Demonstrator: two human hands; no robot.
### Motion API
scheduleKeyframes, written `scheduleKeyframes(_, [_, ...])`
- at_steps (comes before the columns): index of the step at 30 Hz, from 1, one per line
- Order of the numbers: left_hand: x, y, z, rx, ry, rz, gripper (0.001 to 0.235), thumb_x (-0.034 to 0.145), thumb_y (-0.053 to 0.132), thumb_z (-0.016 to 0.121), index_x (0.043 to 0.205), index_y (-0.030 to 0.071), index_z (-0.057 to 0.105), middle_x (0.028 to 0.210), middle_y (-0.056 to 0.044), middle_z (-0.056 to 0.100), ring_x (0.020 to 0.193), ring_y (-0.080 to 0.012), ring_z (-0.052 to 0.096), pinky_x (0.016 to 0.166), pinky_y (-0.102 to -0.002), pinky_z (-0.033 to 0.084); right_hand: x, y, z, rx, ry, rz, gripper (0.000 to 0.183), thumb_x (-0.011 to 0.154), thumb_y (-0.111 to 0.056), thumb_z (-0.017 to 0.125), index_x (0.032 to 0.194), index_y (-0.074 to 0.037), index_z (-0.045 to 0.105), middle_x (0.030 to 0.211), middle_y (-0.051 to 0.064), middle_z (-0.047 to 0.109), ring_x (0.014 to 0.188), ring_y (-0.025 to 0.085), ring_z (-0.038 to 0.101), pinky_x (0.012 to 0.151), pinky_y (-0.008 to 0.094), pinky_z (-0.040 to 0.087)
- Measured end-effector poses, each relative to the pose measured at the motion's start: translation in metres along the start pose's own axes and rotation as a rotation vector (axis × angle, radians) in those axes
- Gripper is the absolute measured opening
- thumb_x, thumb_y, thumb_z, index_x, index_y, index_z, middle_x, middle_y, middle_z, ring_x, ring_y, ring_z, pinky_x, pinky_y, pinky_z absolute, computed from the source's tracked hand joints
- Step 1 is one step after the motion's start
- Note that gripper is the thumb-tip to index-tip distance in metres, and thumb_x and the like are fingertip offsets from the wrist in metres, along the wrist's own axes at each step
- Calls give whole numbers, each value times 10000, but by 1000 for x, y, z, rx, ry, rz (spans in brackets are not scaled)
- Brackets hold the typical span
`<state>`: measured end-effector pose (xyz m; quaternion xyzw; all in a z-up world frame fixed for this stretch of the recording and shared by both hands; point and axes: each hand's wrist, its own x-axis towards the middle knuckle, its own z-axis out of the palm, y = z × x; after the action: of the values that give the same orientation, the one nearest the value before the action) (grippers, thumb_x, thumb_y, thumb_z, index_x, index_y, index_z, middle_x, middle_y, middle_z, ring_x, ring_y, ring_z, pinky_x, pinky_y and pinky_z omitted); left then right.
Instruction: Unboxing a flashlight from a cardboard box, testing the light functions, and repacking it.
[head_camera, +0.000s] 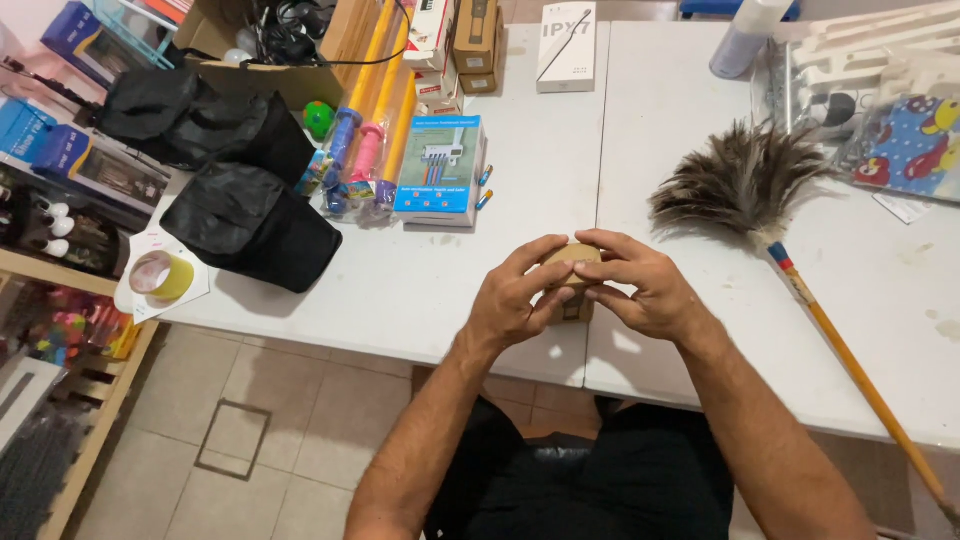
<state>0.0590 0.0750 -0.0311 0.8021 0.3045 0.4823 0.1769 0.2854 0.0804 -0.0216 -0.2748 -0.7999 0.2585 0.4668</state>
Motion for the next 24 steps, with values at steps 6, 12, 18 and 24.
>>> scheduleKeyframes(6, [-10, 10, 8, -177, 35, -136, 870, 823, 16, 756, 1551, 136, 294, 1581, -236, 337, 1279, -449, 559, 1070, -517, 523, -3, 4, 4, 10, 74, 23, 388, 803, -37, 829, 1182, -72, 752, 1364, 211, 643, 1164, 361, 682, 976, 473, 557])
scheduleKeyframes(12, [-21, 6, 4, -179, -282, -655, 774, 859, 139, 755, 1519, -3, 376, 1328, -272, 633, 1256, -444, 616, 1109, -534, 491, -9, 19, 12, 92, 282, 257, 403, 883, -91, 790, 1263, -36, 668, 1446, 170, 595, 1248, 305, 636, 987, 383, 550])
scheduleKeyframes(18, [-5, 17, -11, -194, -481, -864, 750, 886, 338, 710, 1531, 67, 440, 1207, -185, 729, 1128, -336, 707, 958, -454, 561, -11, 59, 11, 147, 259, 585, 620, 942, -250, 719, 1456, 17, 500, 1463, 279, 527, 1287, 473, 557, 1026, 549, 507])
scheduleKeyframes(24, [11, -13, -12, 248, -601, -850, 368, 907, 451, 641, 1053, 153, 799, 927, -89, 795, 943, -331, 759, 827, -432, 581, -12, 95, 9, 87, 228, 719, 533, 952, -348, 745, 1370, -48, 604, 1238, 191, 704, 1222, 354, 649, 1052, 442, 516])
